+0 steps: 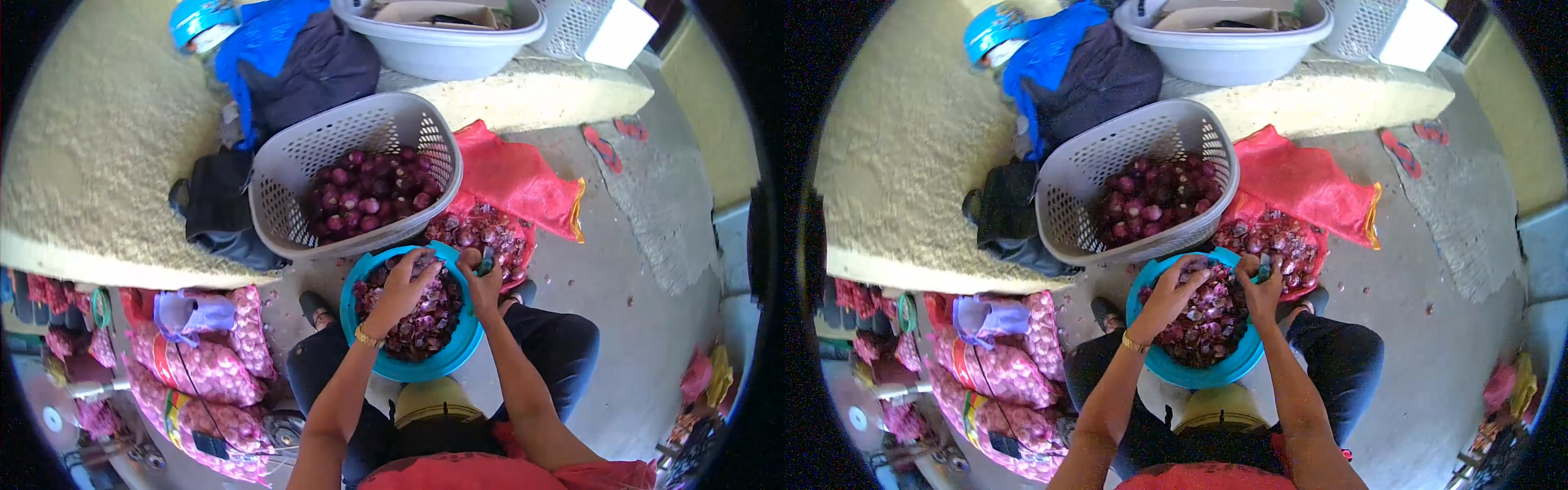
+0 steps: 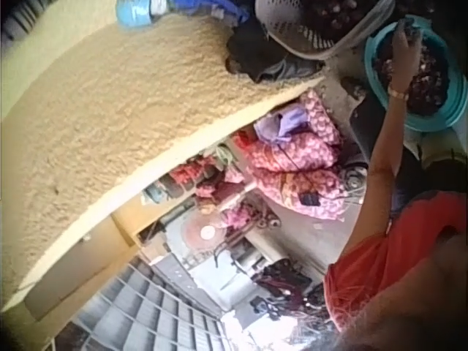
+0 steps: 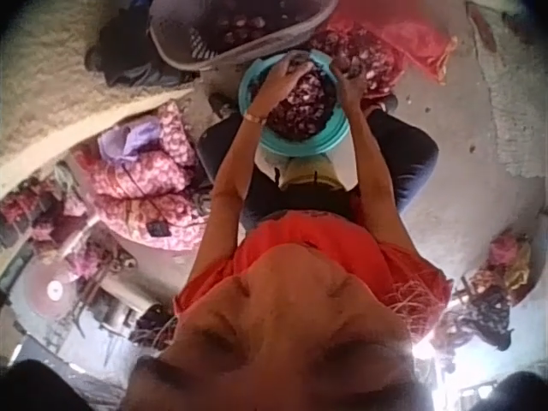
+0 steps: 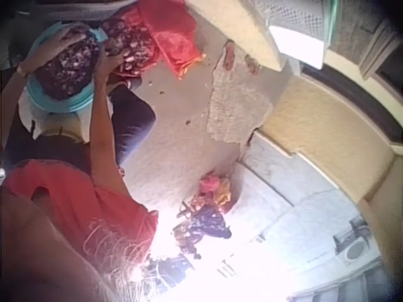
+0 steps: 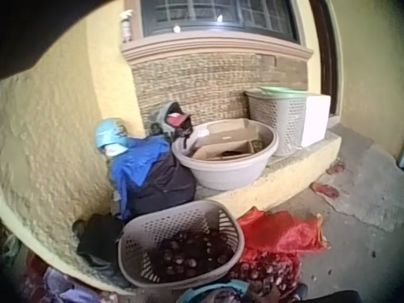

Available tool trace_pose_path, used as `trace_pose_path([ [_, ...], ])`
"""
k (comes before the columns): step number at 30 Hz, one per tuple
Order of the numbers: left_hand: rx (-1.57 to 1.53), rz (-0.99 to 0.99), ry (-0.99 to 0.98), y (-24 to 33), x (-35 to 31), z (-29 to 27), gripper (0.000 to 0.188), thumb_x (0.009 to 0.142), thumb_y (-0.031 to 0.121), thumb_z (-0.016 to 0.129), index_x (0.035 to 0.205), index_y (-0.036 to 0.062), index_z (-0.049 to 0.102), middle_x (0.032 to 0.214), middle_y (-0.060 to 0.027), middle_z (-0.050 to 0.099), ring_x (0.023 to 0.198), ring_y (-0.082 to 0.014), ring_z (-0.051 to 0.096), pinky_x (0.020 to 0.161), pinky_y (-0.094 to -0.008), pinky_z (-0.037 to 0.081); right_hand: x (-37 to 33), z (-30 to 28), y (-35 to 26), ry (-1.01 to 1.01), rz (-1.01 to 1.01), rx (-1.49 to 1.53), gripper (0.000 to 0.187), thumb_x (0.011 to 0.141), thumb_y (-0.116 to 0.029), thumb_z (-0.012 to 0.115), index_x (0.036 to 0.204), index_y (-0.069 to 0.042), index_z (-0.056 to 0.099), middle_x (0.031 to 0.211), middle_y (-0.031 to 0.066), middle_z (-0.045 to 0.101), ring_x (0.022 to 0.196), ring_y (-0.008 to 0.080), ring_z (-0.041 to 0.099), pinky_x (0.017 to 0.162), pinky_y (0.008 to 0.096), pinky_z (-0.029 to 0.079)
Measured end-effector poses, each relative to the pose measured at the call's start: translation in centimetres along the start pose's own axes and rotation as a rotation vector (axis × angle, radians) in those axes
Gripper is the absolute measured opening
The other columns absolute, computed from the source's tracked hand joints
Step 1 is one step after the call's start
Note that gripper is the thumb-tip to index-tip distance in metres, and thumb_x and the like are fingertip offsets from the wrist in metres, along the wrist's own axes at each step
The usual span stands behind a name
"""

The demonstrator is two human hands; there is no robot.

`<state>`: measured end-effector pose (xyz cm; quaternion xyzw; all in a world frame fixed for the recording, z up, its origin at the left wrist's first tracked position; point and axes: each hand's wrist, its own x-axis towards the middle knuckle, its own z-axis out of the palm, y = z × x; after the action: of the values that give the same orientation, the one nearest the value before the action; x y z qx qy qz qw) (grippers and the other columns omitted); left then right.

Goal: The person peels and trims red onions using a knife, letting the skins fall into a basin.

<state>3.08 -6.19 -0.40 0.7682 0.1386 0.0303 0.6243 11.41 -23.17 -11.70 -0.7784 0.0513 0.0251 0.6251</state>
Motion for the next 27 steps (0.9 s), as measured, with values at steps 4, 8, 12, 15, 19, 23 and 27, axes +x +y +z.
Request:
trace_pose_path([
  [4, -0.012, -0.136, -0.071, 1.7, -1.9, -1.4, 0.051, 0.093, 0.034, 0.061, 0.129, 0.001, 0.047, 0.119, -0.0126, 0.058, 0.106, -0.0185, 0.057, 0.093, -0.0309, 0.044, -4.0, -0.6, -8.7, -0.342, -0.105, -0.031, 0.055, 0.065, -0.02, 0.086, 0.107, 0.0, 0.057, 0.093, 0.0103, 0.064, 0.083, 0.0204, 0.061, 0.076, 0.0345, 0.049],
  [8, -0.153, -0.013, -0.031, 1.0, -3.3, -1.6, 0.057, 0.091, 0.033, 0.063, 0.131, -0.0023, 0.042, 0.117, -0.014, 0.056, 0.106, -0.0166, 0.055, 0.091, -0.0293, 0.045, -5.2, -0.6, -14.1, -0.57, -0.531, -0.291, 0.06, 0.061, -0.015, 0.085, 0.11, 0.001, 0.054, 0.097, 0.0168, 0.06, 0.088, 0.033, 0.062, 0.079, 0.039, 0.049],
  [12, -0.54, -0.086, -0.06, 3.4, -4.3, -2.6, 0.058, 0.087, 0.021, 0.068, 0.132, -0.0021, 0.039, 0.118, -0.0098, 0.054, 0.109, -0.0147, 0.052, 0.092, -0.0293, 0.044, -4.9, 0.5, -15.9, -0.64, -0.558, -0.211, 0.056, 0.061, -0.006, 0.078, 0.11, 0.001, 0.053, 0.099, 0.0169, 0.058, 0.093, 0.0331, 0.06, 0.082, 0.0385, 0.048],
  [15, -0.653, -0.049, 0.052, 2.3, -4.1, -2.8, 0.056, 0.086, 0.012, 0.068, 0.134, 0.0, 0.039, 0.121, -0.0087, 0.052, 0.111, -0.0147, 0.051, 0.095, -0.0288, 0.045, -4.8, 1.6, -16.0, -0.715, -0.494, -0.124, 0.064, 0.063, -0.009, 0.081, 0.118, 0.001, 0.05, 0.105, 0.0166, 0.06, 0.1, 0.0306, 0.059, 0.088, 0.0372, 0.046],
  [19, -0.736, -0.011, 0.114, 0.8, -4.5, -5.3, 0.055, 0.088, 0.007, 0.064, 0.136, 0.0016, 0.038, 0.124, -0.0081, 0.051, 0.116, -0.0156, 0.051, 0.098, -0.0293, 0.044, -4.8, 1.8, -18.5, -0.82, -0.378, -0.142, 0.068, 0.08, -0.029, 0.076, 0.128, 0.004, 0.041, 0.12, 0.0206, 0.057, 0.114, 0.0284, 0.055, 0.097, 0.0351, 0.042],
  [23, -0.714, 0.018, 0.179, 2.5, -4.6, -6.3, 0.05, 0.093, 0.024, 0.058, 0.136, 0.0062, 0.039, 0.124, -0.0044, 0.05, 0.117, -0.0162, 0.05, 0.099, -0.0315, 0.043, -2.4, 1.8, -15.5, -0.875, 0.209, 0.081, 0.06, 0.098, -0.04, 0.048, 0.135, 0.006, 0.035, 0.101, 0.0101, 0.055, 0.073, 0.0142, 0.052, 0.071, 0.0289, 0.048],
  [27, -0.64, -0.03, 0.254, 2.3, -4.0, -6.8, 0.04, 0.1, 0.038, 0.042, 0.127, 0.0085, 0.046, 0.118, -0.004, 0.052, 0.111, -0.0139, 0.048, 0.098, -0.0267, 0.036, -3.2, 3.4, -14.9, -0.894, 0.198, 0.171, 0.046, 0.099, -0.035, 0.049, 0.124, 0.003, 0.045, 0.08, -0.0002, 0.049, 0.064, 0.0082, 0.044, 0.057, 0.025, 0.041],
])
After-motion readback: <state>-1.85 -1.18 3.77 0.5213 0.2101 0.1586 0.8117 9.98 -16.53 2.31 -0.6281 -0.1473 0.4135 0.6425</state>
